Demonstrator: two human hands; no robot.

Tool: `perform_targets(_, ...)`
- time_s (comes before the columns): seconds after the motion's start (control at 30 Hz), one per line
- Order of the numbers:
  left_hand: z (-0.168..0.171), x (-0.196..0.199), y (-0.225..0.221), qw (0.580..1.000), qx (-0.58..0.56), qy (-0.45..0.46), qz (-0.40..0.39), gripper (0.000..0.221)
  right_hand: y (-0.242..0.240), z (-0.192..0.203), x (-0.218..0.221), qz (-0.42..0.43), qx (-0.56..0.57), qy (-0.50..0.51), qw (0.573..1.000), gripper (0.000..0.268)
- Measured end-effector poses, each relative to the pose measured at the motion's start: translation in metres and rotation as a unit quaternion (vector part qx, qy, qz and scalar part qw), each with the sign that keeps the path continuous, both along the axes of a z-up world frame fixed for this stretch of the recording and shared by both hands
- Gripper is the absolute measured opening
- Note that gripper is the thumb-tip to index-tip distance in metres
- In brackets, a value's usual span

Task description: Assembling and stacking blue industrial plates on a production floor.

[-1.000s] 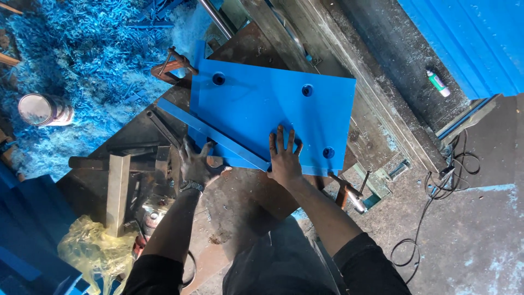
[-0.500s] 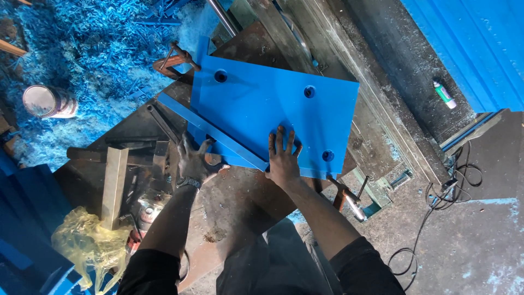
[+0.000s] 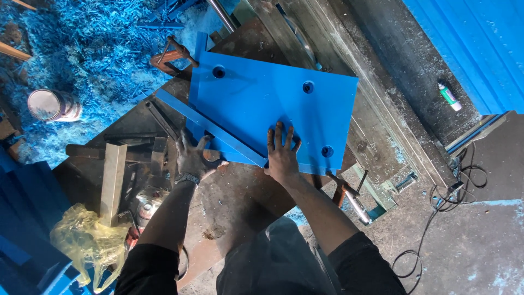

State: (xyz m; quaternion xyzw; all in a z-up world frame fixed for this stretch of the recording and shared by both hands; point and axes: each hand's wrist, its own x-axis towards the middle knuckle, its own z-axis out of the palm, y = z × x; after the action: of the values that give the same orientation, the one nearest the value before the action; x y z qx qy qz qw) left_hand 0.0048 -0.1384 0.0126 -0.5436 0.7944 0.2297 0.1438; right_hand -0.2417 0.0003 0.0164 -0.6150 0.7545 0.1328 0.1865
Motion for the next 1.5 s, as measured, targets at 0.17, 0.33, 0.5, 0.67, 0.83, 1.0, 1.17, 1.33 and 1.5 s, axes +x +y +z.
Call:
perform_targets(0.17,-0.004,0.001,-0.01,1.0,-0.015,0.009,-0.005,0.105,-0.012,0.006,0.001,-0.001,0.007,0.003,1.0,0.14)
perform_targets(0.33,-0.001,0.001,-0.019,1.0,-0.025,0.012,-0.009,0.105,-0.022,0.006,0.002,-0.004,0.008,-0.004,1.0,0.14)
perform_targets(0.5,-0.001,0.003,-0.026,0.999,-0.023,0.024,0.002,0.105,-0.029,0.005,0.005,-0.008,0.005,-0.007,1.0,0.141)
perform_targets(0.67,-0.011,0.006,-0.036,0.999,-0.031,-0.015,-0.028,0.108,-0.036,0.003,0.004,-0.002,-0.01,-0.005,1.0,0.142)
perform_targets(0.83,0.0,0.004,-0.042,1.0,-0.01,-0.011,-0.014,0.109,-0.043,0.004,0.007,-0.004,-0.009,-0.007,1.0,0.142)
perform_targets(1.0,-0.009,0.008,-0.05,0.999,-0.026,-0.013,-0.029,0.11,-0.051,0.001,0.007,-0.005,-0.017,-0.005,1.0,0.141)
perform_targets(1.17,-0.011,0.01,-0.057,0.999,-0.041,-0.003,-0.036,0.11,-0.06,0.003,0.007,-0.009,-0.017,-0.01,1.0,0.141)
perform_targets(1.33,-0.011,0.011,-0.064,0.998,-0.046,-0.004,-0.041,0.109,-0.066,0.002,0.009,-0.009,-0.017,-0.008,1.0,0.141)
perform_targets(1.5,-0.013,0.012,-0.072,0.999,-0.039,-0.002,-0.033,0.108,-0.074,0.001,0.009,-0.007,-0.015,-0.005,1.0,0.141)
